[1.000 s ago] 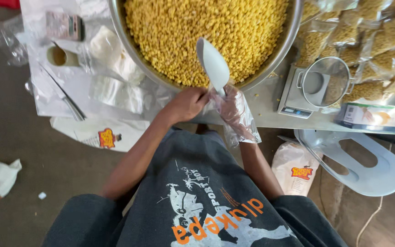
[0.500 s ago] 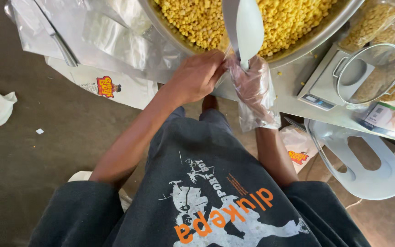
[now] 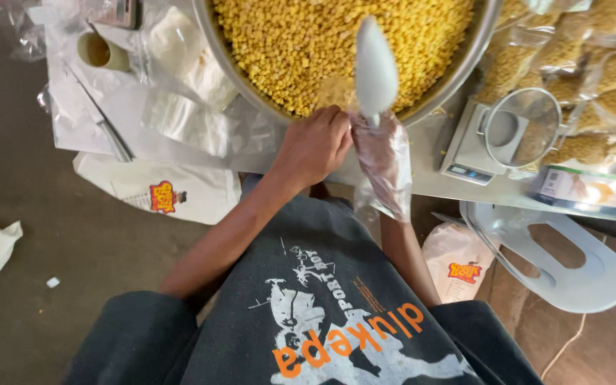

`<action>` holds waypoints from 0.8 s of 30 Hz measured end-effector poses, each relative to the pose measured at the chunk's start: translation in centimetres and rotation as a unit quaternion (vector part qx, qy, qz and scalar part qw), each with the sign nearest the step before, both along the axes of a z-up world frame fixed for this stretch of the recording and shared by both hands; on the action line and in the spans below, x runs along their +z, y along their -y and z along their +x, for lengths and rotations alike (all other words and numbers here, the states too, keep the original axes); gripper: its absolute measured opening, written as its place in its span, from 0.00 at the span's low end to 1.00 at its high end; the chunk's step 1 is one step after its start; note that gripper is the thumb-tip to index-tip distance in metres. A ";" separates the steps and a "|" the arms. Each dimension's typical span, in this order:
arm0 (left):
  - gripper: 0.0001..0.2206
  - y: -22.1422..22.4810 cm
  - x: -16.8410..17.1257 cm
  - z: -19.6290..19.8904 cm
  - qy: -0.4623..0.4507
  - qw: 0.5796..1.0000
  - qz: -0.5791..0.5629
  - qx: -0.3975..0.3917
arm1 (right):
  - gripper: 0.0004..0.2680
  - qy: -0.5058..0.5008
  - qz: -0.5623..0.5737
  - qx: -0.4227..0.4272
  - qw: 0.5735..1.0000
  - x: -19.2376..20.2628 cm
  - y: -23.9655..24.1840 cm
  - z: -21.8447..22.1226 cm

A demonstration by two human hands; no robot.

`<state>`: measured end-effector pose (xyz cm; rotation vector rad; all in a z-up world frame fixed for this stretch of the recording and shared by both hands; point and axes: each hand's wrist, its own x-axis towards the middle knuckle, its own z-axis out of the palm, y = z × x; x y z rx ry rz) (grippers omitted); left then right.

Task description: The person scoops yellow puffed snacks from a large metal bowl into clear plastic bags using a scoop. They place each filled bag on a digital scale to check weight, then set the bag aside. The process repeats with multiple bags.

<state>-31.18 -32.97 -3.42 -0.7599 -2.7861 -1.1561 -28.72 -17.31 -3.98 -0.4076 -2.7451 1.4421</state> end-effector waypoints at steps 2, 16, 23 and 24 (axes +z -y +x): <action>0.08 -0.3 -0.4 0.3 -0.015 1.000 -0.006 0.021 | 0.10 0.025 0.049 -0.033 0.998 1.4 -0.4 0.3; 0.09 -2.5 -3.0 -2.8 0.027 0.985 0.075 0.154 | 0.12 -0.017 -0.339 -0.148 0.929 0.4 -2.1 0.5; 0.07 -3.1 -4.1 -3.7 -0.025 0.987 0.061 0.146 | 0.11 -0.059 -0.306 -0.008 0.950 5.8 -0.6 1.2; 0.07 -3.2 -3.9 -4.1 -0.018 0.988 0.061 0.139 | 0.12 -0.062 -0.281 0.003 0.958 6.4 -0.7 0.7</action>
